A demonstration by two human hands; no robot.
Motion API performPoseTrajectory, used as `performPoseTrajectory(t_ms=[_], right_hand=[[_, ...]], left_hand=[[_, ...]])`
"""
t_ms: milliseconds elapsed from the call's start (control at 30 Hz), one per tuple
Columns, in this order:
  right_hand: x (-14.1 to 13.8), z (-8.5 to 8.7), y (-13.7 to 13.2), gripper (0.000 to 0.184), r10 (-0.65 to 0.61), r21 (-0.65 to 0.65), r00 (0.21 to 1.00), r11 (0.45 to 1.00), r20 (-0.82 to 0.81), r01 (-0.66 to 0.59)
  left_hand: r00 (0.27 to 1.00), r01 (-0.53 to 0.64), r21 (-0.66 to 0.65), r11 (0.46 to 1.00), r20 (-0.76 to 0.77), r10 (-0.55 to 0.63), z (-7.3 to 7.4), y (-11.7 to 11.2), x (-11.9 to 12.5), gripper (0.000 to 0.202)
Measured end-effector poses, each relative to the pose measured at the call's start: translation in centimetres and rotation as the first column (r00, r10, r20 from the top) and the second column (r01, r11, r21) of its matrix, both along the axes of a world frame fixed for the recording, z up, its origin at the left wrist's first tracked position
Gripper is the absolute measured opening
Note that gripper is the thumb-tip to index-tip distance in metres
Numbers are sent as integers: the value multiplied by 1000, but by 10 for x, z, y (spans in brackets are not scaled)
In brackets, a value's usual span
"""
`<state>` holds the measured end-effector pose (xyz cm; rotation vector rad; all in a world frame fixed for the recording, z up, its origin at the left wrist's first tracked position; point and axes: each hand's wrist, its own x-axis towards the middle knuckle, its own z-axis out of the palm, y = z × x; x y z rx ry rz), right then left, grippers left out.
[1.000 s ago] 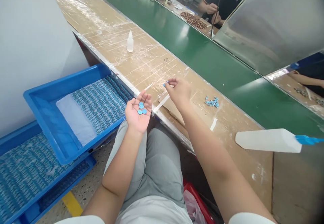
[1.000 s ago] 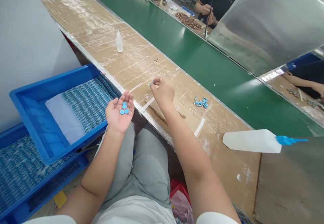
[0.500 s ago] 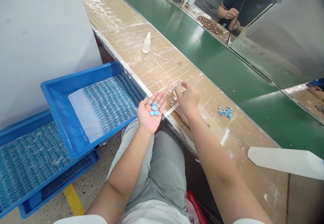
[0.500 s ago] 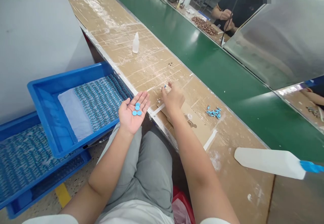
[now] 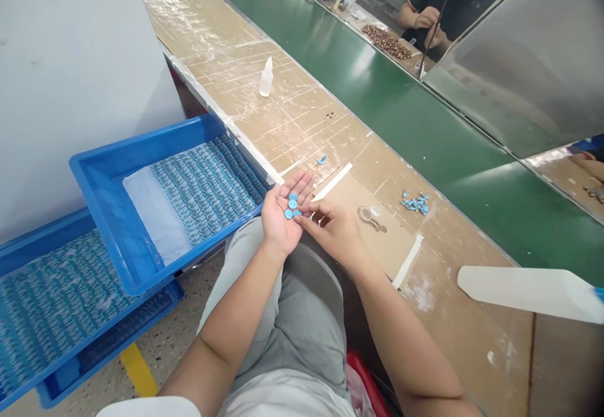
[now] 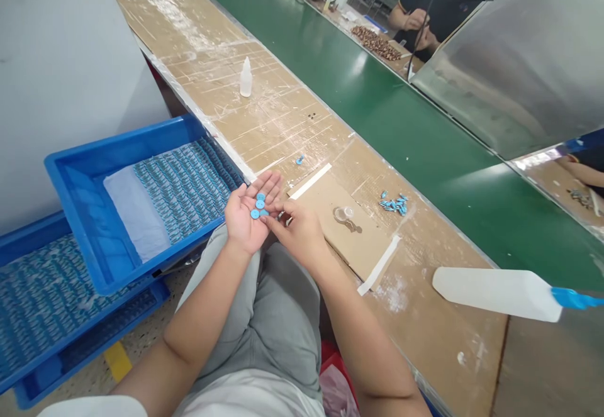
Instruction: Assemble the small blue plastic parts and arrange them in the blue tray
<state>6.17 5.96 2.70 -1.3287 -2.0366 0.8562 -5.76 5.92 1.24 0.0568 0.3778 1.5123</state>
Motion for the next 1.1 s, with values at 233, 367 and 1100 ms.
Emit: performPoseTrajectory(t_ms=[233,367,1100], right_hand=[[34,10,-12,12,96,454,995,885,28,-99],[62,9,-19,33,-31,735,996,677,89,-44],[81,9,-16,28,-133,544,991,834,34,93]], left_hand=[[990,137,-20,990,40,-136,-1,-7,13,29],[939,344,-5,939,10,-344,0,-11,20,24],[932,345,-44,938,-106,-347,-11,-14,61,18]])
